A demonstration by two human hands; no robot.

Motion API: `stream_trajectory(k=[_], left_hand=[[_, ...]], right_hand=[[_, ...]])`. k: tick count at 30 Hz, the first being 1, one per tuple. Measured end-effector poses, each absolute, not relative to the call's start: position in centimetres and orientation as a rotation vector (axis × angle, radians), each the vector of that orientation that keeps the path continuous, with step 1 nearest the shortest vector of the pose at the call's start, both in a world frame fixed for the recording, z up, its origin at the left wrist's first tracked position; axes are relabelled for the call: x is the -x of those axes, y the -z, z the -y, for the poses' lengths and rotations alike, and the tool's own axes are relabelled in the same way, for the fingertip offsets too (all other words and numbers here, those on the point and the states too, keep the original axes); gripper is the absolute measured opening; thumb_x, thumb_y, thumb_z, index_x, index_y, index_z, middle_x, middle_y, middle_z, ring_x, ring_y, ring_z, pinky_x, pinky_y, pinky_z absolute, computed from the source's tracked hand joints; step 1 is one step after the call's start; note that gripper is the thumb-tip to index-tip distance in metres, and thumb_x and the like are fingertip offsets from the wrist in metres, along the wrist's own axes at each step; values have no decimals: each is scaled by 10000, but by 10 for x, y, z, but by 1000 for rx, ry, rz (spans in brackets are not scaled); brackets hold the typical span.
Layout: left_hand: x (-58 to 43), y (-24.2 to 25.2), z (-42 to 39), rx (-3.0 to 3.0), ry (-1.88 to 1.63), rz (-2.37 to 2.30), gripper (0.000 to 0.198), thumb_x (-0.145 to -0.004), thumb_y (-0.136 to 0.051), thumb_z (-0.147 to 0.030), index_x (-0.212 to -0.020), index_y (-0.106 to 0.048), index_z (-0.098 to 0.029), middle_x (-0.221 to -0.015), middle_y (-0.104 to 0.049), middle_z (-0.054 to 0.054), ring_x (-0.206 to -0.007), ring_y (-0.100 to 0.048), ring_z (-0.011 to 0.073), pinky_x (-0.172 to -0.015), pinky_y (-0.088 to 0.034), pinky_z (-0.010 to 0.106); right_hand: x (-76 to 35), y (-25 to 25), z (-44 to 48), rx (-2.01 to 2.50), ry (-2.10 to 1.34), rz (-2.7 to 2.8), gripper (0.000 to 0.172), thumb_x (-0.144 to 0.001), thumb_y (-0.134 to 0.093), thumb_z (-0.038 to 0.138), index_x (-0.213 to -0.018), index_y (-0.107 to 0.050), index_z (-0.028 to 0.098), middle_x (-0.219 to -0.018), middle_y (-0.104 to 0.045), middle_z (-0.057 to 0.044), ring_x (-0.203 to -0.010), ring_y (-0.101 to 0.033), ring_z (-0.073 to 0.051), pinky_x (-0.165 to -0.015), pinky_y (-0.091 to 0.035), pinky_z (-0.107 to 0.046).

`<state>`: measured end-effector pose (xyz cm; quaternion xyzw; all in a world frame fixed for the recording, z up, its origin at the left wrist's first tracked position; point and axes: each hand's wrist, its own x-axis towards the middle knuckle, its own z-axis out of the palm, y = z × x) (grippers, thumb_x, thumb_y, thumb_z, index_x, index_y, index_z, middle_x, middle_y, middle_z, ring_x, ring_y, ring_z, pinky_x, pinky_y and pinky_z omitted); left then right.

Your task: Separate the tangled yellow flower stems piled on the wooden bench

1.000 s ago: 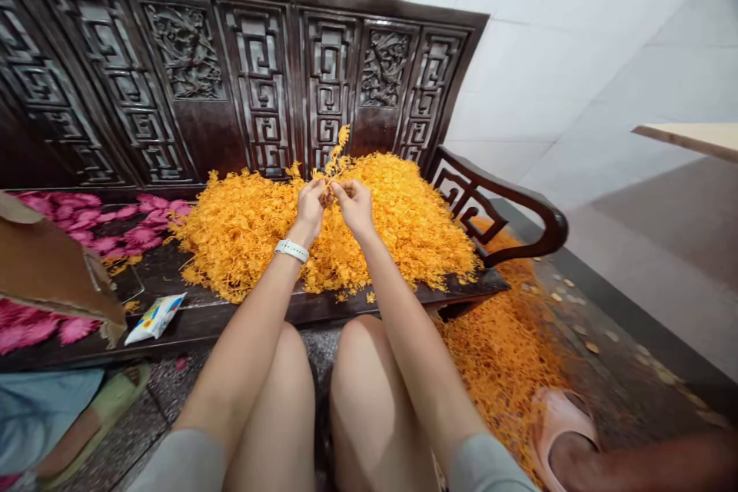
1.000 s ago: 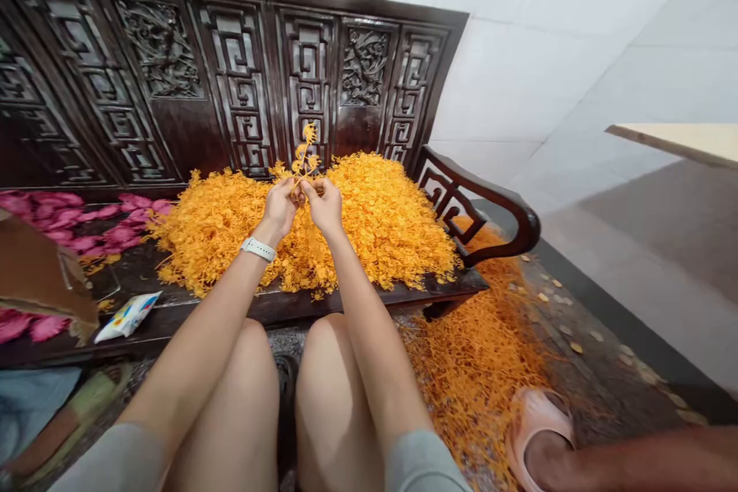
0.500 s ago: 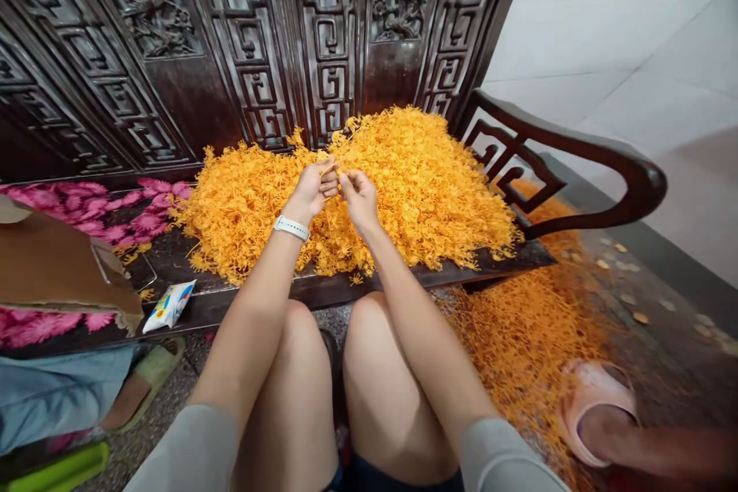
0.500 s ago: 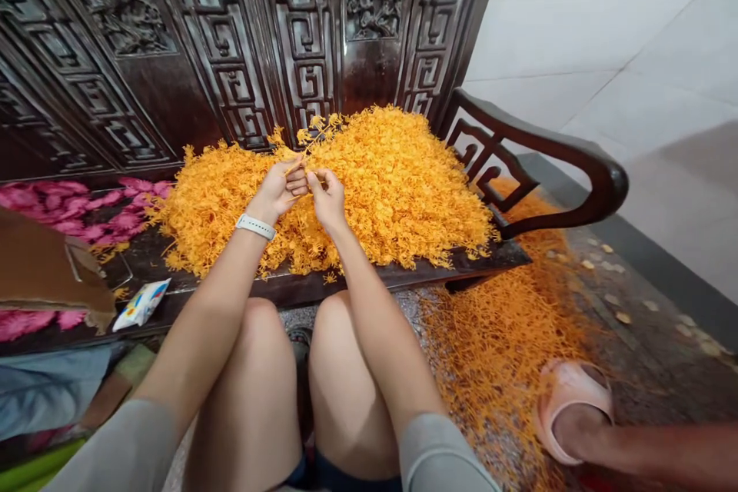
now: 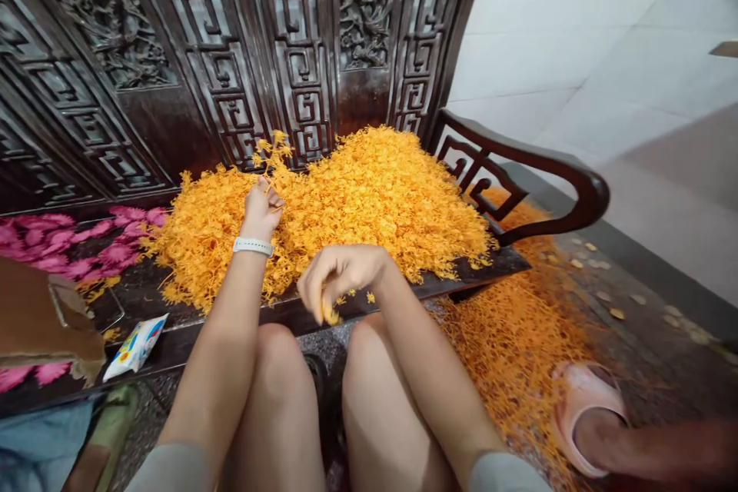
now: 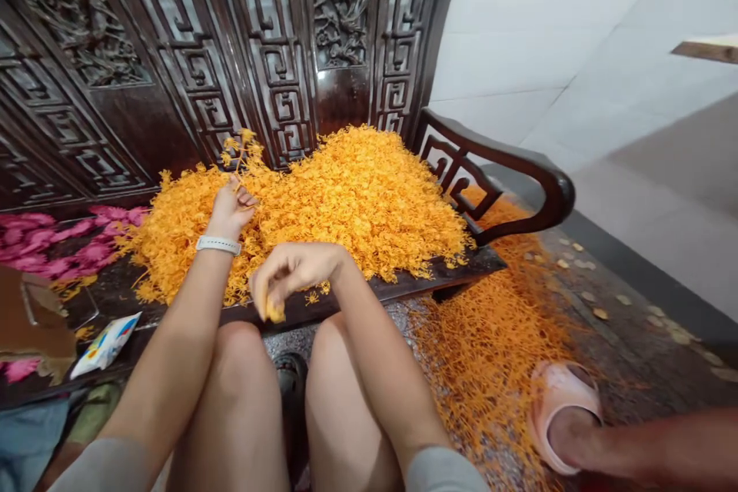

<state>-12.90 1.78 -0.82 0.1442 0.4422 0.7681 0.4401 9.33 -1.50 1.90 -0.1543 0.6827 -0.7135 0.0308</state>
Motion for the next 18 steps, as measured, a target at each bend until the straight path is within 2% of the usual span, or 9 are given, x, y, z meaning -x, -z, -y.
stream_trajectory(k=[2, 4, 6, 9, 14, 16, 18], left_hand=[[129, 9, -14, -447, -1882, -1050, 444, -1010, -732, -453, -768, -453, -206, -507, -275, -112, -417, -241, 45, -440, -263, 165], [119, 6, -11, -502, -1841, -981, 364, -992, -761, -444, -832, -561, -186, -515, -280, -114, -419, -254, 40, -437, -266, 159], [106, 1, -8, -544, -1801, -909, 283, -991, -771, -391, -892, -628, -168, -521, -276, -117, -414, -260, 36, -431, -260, 154], [90, -4, -5, -661, -1700, -852, 205, -1005, -745, -317, -928, -685, -137, -529, -273, -116, -401, -240, 29, -416, -239, 152], [74, -3, -5, -879, -1472, -939, 231, -926, -802, -321, -874, -718, -111, -530, -294, -100, -392, -217, 22, -400, -215, 153], [68, -2, -5, -956, -1371, -986, 249, -855, -852, -314, -819, -715, -110, -541, -297, -92, -403, -219, 24, -397, -200, 156], [62, -1, -6, -1004, -1354, -1068, 232, -820, -846, -277, -749, -695, -116, -557, -325, -72, -424, -231, 31, -398, -186, 159]], right_hand=[[-96, -11, 4, 71, 2863, -2169, 347, -852, -843, 510, -813, -737, 183, -736, -664, -31, -680, -622, -147, -681, -534, -293], [-96, 1, -12, -638, 3548, -1866, 271, -923, -753, 445, -836, -689, 196, -660, -583, 18, -593, -510, -96, -590, -467, -215], [-96, 12, -25, -1167, 3771, -1412, 166, -972, -647, 330, -918, -686, 178, -659, -561, 27, -554, -454, -78, -528, -402, -180], [-97, 18, -30, -1469, 3657, -1440, 125, -942, -661, 280, -1004, -668, 171, -719, -603, 21, -541, -470, -73, -500, -359, -188], [-98, 15, -23, -1672, 3314, -2226, 386, -892, -768, 468, -1160, -607, 241, -874, -673, 23, -623, -558, -91, -554, -416, -209], [-100, 16, -24, -1699, 3224, -2364, 372, -906, -752, 505, -1112, -601, 235, -846, -665, 26, -627, -551, -91, -563, -412, -210], [-105, 18, -26, -1675, 3131, -2504, 326, -928, -728, 511, -936, -586, 218, -746, -620, 34, -597, -509, -86, -566, -392, -210]])
